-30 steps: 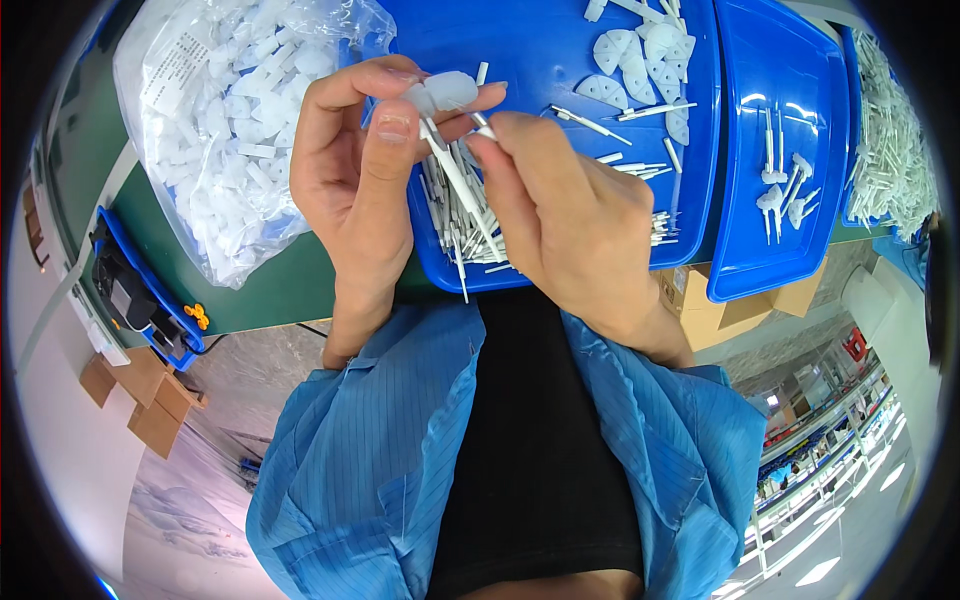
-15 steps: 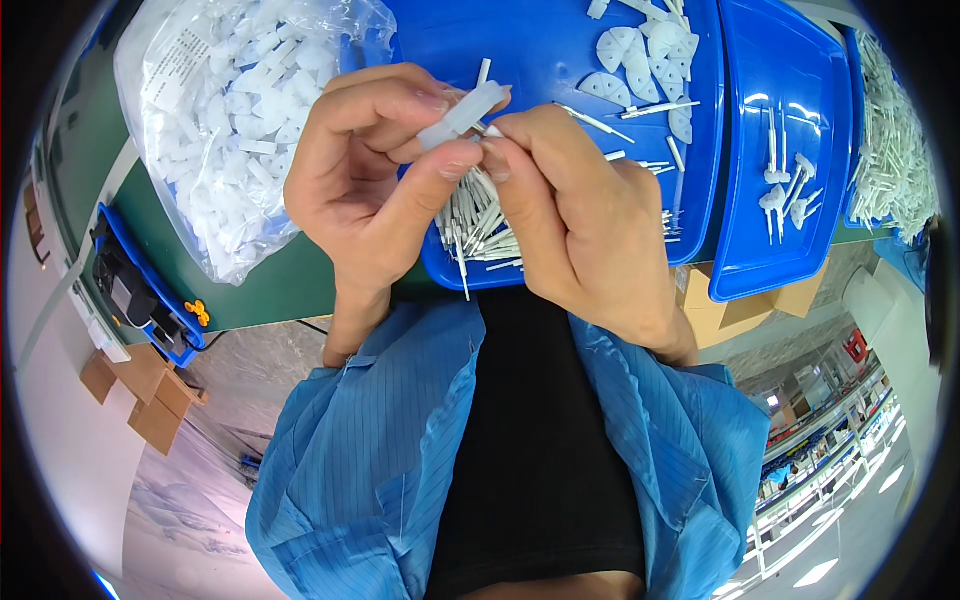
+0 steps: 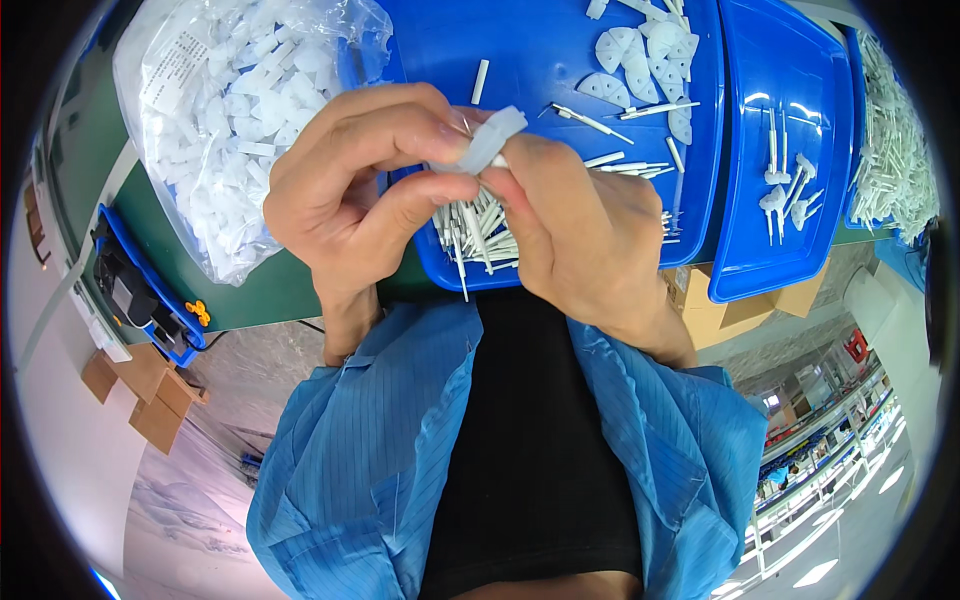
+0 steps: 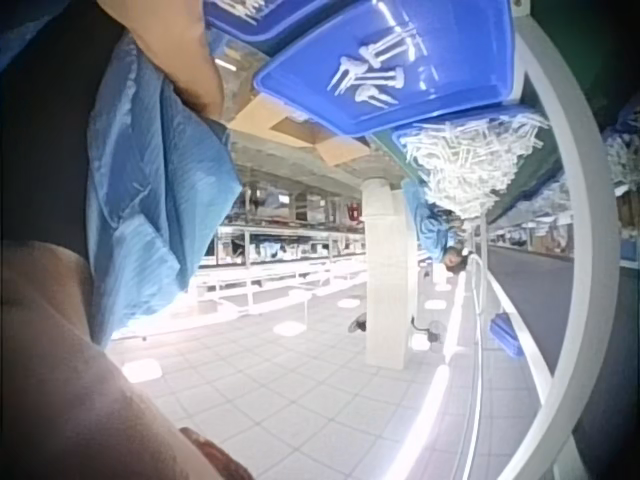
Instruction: The person assembles small white plastic components by inserting thin rods into circular bases. They pick up a base and a rod from a blue tray, align the rod with a hole in the base, and push it through to create a finished unit. The completed assemblies are placed into a separate blue tray to the right.
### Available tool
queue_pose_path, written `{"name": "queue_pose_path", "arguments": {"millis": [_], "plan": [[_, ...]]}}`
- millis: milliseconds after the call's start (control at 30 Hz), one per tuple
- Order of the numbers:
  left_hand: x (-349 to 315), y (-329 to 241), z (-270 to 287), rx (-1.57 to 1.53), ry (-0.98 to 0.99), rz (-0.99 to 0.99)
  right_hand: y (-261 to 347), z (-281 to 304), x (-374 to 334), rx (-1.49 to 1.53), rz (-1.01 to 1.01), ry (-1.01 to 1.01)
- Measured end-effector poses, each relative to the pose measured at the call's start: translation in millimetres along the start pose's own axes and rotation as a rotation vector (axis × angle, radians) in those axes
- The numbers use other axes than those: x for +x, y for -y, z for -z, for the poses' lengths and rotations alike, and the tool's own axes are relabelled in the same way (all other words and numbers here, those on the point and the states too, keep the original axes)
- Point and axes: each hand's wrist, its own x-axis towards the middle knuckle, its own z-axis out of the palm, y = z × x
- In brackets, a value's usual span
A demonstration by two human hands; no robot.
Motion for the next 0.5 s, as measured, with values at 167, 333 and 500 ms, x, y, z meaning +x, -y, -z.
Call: {"name": "queue_pose_path", "arguments": {"millis": [167, 333, 500], "plan": [[-4.0, 0.2, -17.1, -0.055, -0.115, -0.045, -19.1, -0.7, -4.0, 0.105, 0.092, 0.022], [4.1, -2.0, -10.6, 0.17, 0.029, 0.005, -30.7, 11.1, -2.9, 0.194, 0.09, 0.083], [1.3, -9.7, -8.6, 0.114, 0.11, 0.146, -34.6, 20.2, -2.7, 0.061, 0.113, 0.135]]}}
